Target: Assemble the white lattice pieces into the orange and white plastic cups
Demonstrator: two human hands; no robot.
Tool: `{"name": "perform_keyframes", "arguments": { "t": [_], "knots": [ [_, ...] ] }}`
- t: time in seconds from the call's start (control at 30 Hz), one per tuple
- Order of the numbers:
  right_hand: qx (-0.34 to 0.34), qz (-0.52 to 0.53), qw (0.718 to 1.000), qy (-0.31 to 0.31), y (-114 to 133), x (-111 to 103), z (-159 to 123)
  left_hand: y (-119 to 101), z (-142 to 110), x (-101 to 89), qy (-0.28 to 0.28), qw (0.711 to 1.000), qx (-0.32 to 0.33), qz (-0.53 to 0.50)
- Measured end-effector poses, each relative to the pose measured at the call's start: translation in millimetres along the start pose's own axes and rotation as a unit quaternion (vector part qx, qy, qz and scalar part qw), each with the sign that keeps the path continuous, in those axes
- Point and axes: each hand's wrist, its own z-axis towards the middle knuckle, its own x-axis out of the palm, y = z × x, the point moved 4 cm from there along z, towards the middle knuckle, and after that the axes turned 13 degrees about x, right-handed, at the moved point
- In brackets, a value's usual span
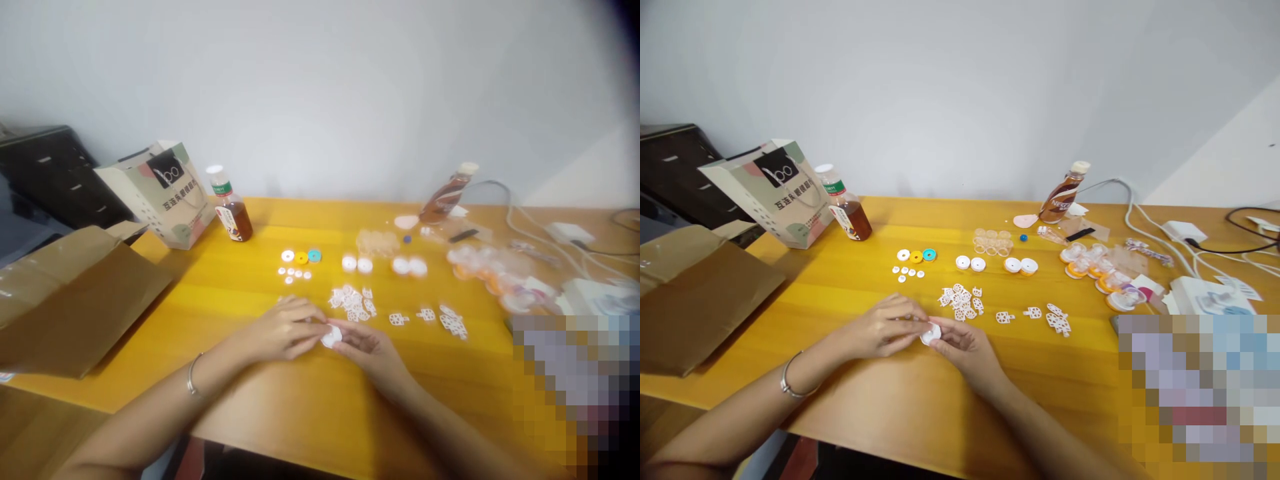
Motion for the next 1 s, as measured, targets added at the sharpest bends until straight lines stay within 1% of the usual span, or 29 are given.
{"name": "perform_keyframes", "arguments": {
  "t": [0.1, 0.2, 0.3, 0.4, 0.47, 0.6, 0.67, 0.73, 0.87, 0.93, 1.0],
  "knots": [
    [-0.009, 0.002, 1.000, 0.009, 4.2, 0.2, -3.4, -0.8, -1.1, -2.3, -0.002, 0.999, 0.030, -0.013],
    [-0.011, -0.002, 1.000, 0.018, 5.8, -0.1, -5.5, -1.4, -2.8, -0.2, -0.001, 0.998, 0.055, 0.004],
    [-0.018, -0.010, 1.000, 0.005, 4.4, -2.2, -5.5, -1.5, -4.7, 3.1, 0.004, 0.998, 0.066, 0.010],
    [-0.032, -0.015, 0.999, -0.015, 2.9, -4.1, -4.2, -0.6, -4.5, 3.9, 0.008, 0.999, 0.051, -0.015],
    [-0.036, -0.019, 0.999, -0.017, 3.3, -3.9, -3.5, 0.4, -3.1, 2.3, -0.001, 0.998, 0.033, -0.058],
    [-0.024, -0.026, 0.999, -0.010, 7.0, -2.7, -2.6, 5.5, -2.4, -3.1, -0.057, 0.983, -0.009, -0.174],
    [-0.012, -0.022, 1.000, -0.015, 8.1, -4.3, -1.9, 10.8, -5.5, -3.7, -0.069, 0.976, -0.036, -0.203],
    [-0.002, -0.015, 1.000, -0.026, 8.0, -7.0, -0.6, 16.8, -10.4, -1.5, -0.046, 0.979, -0.059, -0.188],
    [-0.006, -0.013, 0.999, -0.039, 6.6, -10.2, 1.7, 26.2, -20.1, 6.8, 0.036, 0.989, -0.082, -0.115],
    [-0.010, -0.017, 0.999, -0.045, 6.1, -10.4, 2.0, 28.6, -22.5, 10.6, 0.056, 0.989, -0.095, -0.100],
    [-0.014, -0.018, 0.998, -0.052, 5.9, -10.3, 2.1, 29.3, -23.1, 13.8, 0.064, 0.987, -0.110, -0.094]
  ]
}}
